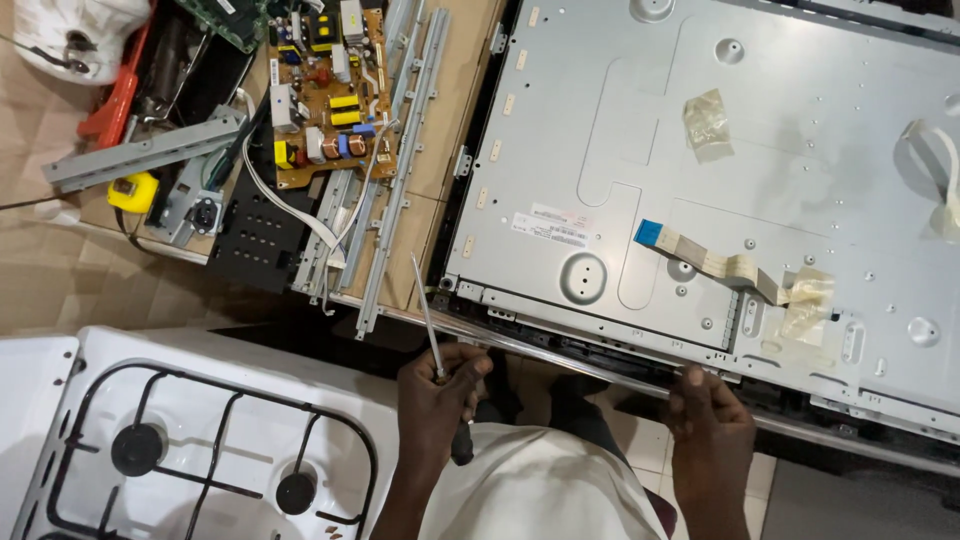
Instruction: Repairing a television by unscrewing components and inspecting internal boards
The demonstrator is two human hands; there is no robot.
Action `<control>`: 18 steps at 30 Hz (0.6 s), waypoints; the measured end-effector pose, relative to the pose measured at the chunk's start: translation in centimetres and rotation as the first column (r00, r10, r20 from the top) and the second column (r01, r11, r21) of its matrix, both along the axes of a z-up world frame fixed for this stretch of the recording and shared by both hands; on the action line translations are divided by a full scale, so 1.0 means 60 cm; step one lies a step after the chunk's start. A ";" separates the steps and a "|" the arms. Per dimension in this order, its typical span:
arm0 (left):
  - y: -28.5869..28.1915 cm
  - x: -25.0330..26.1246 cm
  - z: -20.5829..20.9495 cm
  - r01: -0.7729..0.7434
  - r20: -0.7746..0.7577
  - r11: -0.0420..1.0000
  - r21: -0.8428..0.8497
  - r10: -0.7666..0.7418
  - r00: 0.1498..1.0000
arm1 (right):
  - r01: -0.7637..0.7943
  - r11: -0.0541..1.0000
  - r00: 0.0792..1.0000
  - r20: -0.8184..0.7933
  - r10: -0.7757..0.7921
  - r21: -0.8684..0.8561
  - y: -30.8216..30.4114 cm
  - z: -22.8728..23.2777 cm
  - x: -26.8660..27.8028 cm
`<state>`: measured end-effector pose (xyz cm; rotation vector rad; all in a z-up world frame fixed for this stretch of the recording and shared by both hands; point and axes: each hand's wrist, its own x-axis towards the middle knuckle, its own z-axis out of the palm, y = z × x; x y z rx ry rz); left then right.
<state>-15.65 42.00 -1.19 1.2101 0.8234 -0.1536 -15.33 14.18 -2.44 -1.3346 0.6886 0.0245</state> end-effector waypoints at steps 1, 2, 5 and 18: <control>0.001 -0.001 -0.004 -0.008 0.050 1.000 -0.012 0.009 0.999 | 0.040 0.983 0.999 -0.011 -0.043 -0.179 0.014 0.009 0.000; 0.002 -0.003 -0.008 -0.015 0.101 1.000 -0.024 0.018 0.995 | 0.078 0.932 0.996 -0.014 -0.088 -0.353 0.028 0.018 0.001; 0.002 0.010 0.016 -0.001 0.018 0.994 0.108 -0.001 1.000 | 0.076 0.775 0.977 0.203 0.069 -0.627 0.059 0.018 0.011; 0.018 0.018 0.005 0.007 0.013 0.997 0.071 -0.008 1.000 | 0.087 0.307 0.883 0.216 0.417 -0.948 0.074 -0.047 0.021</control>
